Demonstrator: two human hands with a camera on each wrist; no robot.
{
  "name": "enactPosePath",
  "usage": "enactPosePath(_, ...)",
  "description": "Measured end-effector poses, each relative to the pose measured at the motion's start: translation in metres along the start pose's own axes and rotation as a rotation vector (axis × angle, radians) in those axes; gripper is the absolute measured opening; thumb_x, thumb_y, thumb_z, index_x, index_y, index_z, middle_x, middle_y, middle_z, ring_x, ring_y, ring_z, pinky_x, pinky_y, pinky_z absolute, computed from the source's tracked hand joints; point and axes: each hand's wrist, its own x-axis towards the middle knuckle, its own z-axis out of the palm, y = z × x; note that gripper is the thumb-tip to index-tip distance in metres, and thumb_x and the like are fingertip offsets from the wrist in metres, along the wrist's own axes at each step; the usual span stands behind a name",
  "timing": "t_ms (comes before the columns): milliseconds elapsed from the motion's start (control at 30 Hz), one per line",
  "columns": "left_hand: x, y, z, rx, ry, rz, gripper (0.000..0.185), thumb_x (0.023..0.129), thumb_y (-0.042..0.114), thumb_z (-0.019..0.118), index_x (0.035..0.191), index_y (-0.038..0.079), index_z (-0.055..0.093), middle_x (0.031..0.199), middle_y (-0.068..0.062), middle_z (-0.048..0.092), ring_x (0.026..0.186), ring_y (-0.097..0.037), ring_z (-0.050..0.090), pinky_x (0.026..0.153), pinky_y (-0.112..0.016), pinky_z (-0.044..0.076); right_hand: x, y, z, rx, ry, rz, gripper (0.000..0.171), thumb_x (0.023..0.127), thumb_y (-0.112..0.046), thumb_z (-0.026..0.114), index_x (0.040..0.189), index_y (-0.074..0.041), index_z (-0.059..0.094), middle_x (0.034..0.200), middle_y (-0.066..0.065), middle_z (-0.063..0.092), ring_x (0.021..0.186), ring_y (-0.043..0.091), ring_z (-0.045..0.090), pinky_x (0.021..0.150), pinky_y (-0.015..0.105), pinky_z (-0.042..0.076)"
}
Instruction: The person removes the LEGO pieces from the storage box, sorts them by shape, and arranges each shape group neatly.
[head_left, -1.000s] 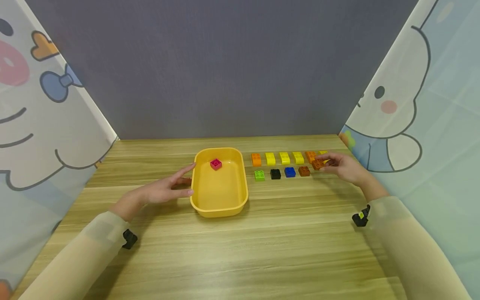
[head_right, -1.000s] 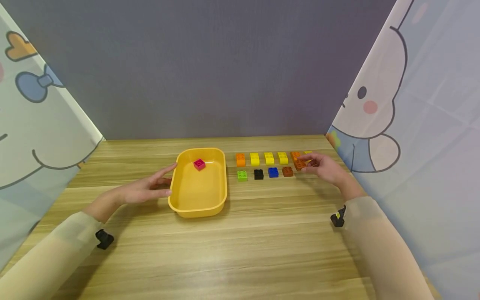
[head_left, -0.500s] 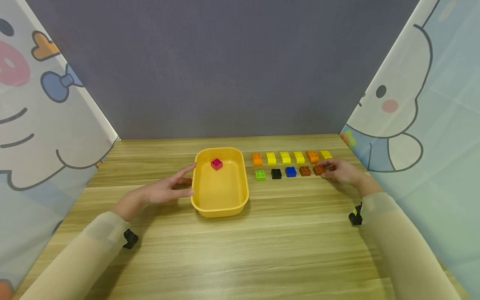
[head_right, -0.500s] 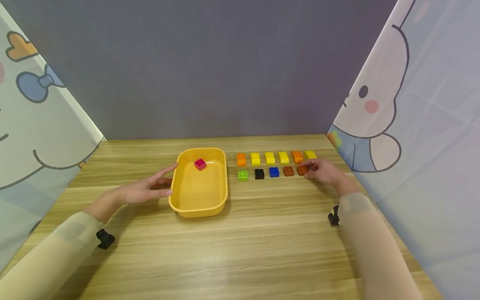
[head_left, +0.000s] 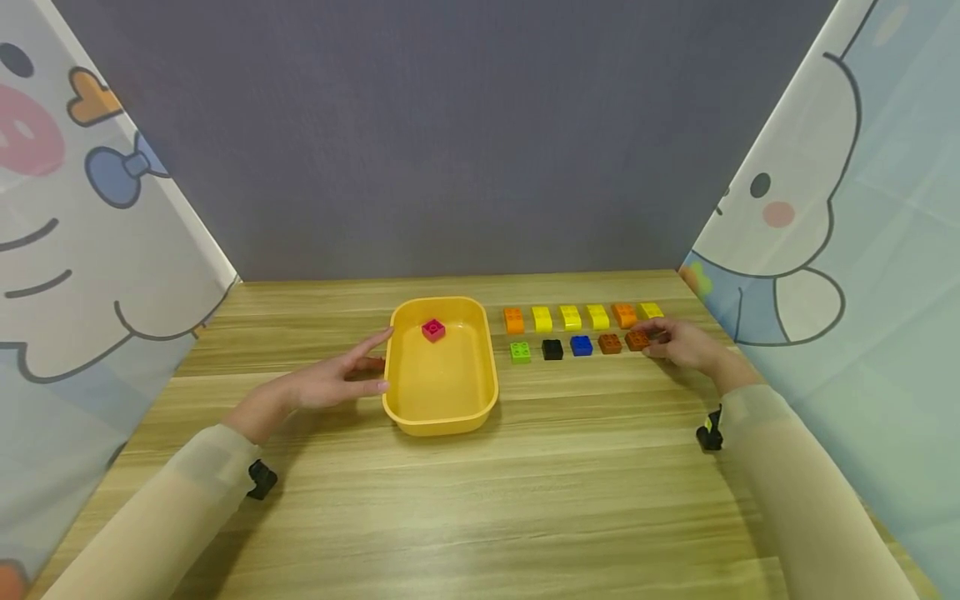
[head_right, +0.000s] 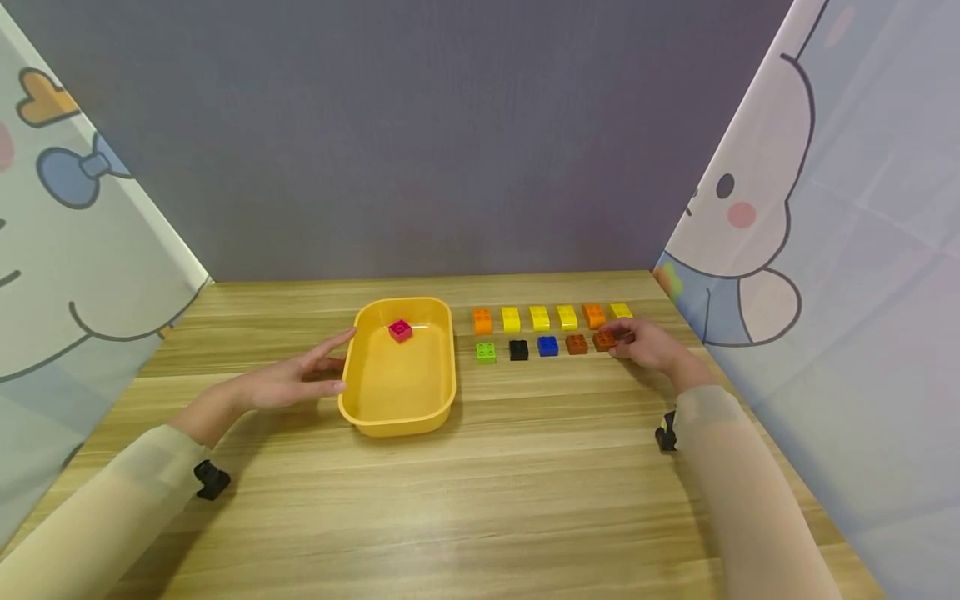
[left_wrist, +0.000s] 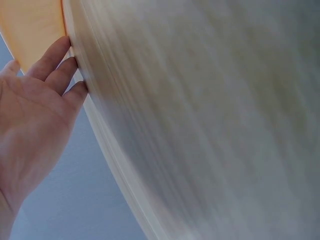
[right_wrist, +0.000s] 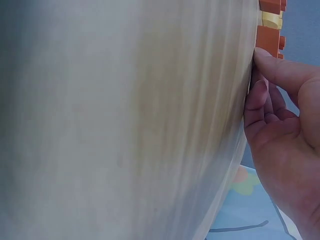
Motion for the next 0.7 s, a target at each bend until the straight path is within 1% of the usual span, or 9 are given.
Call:
enactPosePath(133,-0.0001,0.0014,0.0001,-0.002,-0.003,-0.006,0.097,0.107,0.049,0.069,0.177,0.039,0.002,0.172,-0.026,0.042,0.161,-0.050,0.039,0.127,-0.080,0.025,-0.0009,-0.0004,-0.0003,0.001,-0.002,0.002,0.053,0.108,-0.010,0.069,0.155,0.007,0.053,0.147,0.037,0.058,0.127,0.050,0.063,0.092,0.035,0.059)
enactPosePath(233,-0.0002,0.0020,0.0002,-0.001,-0.004,-0.007,0.098,0.107,0.050,0.069,0.178,0.038,0.002,0.172,-0.026,0.042,0.161,-0.050,0.039,0.127,-0.080,0.026,-0.0015,-0.0004,-0.0007,-0.005,-0.003,-0.008,0.053,0.107,-0.010,0.069,0.155,0.008,0.053,0.146,0.038,0.058,0.127,0.051,0.063,0.095,0.039,0.059)
enactPosePath(533,-0.0003,0.0011,-0.0005,0.000,0.000,-0.003,0.097,0.107,0.049,0.069,0.178,0.039,0.002,0.172,-0.025,0.043,0.161,-0.050,0.039,0.127,-0.080,0.025,0.0020,0.0003,0.0000,-0.019,-0.008,0.000,0.053,0.108,-0.010,0.068,0.156,0.005,0.053,0.147,0.035,0.060,0.130,0.049,0.063,0.105,0.052,0.057)
enactPosePath(700,0.0007,-0.0013,0.0000,0.009,0.002,-0.001,0.097,0.107,0.049,0.069,0.177,0.041,0.002,0.172,-0.025,0.043,0.161,-0.050,0.039,0.126,-0.081,0.024,0.0004,-0.0003,-0.0004,-0.002,-0.017,0.001,0.055,0.108,-0.009,0.067,0.157,0.006,0.051,0.149,0.036,0.058,0.131,0.049,0.062,0.105,0.052,0.057)
